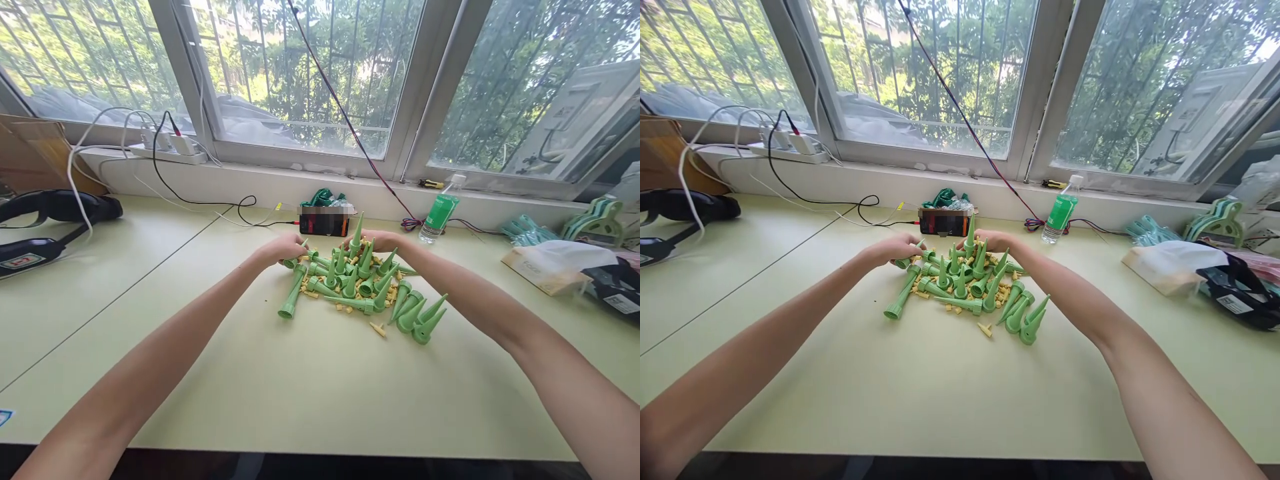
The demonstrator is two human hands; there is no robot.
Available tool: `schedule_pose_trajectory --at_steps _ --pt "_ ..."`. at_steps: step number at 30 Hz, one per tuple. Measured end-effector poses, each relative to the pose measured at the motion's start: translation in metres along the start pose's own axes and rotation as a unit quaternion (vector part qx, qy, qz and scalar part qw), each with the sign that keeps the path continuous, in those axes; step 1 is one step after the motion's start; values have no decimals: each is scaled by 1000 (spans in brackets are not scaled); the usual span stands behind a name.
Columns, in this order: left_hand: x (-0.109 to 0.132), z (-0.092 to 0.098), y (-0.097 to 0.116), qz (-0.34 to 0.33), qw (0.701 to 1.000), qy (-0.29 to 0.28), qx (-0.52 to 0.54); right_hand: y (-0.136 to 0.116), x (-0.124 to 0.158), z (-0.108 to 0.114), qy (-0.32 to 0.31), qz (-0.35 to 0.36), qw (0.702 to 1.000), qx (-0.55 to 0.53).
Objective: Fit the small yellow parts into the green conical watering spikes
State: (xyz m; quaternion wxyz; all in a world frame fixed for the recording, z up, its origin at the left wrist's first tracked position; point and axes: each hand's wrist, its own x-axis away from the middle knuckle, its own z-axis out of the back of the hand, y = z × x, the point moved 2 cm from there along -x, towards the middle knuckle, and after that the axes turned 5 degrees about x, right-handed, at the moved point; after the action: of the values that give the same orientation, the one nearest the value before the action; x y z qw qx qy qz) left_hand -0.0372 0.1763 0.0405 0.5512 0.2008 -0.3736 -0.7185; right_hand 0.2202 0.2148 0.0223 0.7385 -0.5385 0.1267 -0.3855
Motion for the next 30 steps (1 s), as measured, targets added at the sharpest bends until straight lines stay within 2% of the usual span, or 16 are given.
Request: schedule_pose_trajectory --at_steps 4,9,11,15,19,22,24,25,28,30 --pt "6 0 -1 43 998 5 -38 -1 4 1 -18 -29 999 5" --pt "12 6 -4 41 997 7 -69 2 6 2 -28 -39 998 -33" --pt "13 6 -4 37 996 7 -76 5 9 4 -14 -41 998 -54" --pt "16 6 -1 15 996 33 -83 9 18 6 60 -33 995 -77" --pt "23 6 8 0 993 103 -51 3 33 8 154 -14 983 -98" --pt "35 6 19 -57 985 162 -4 -8 48 13 236 1 967 -95" --pt "47 3 27 -106 974 199 30 -17 62 20 352 -7 934 -53" --pt "53 0 31 -127 968 214 46 -22 71 22 432 -15 902 -20" --pt "74 -15 42 -174 952 234 93 -41 97 15 544 -3 839 21" --pt "86 -28 47 -198 946 223 124 -59 116 -4 636 53 757 140"
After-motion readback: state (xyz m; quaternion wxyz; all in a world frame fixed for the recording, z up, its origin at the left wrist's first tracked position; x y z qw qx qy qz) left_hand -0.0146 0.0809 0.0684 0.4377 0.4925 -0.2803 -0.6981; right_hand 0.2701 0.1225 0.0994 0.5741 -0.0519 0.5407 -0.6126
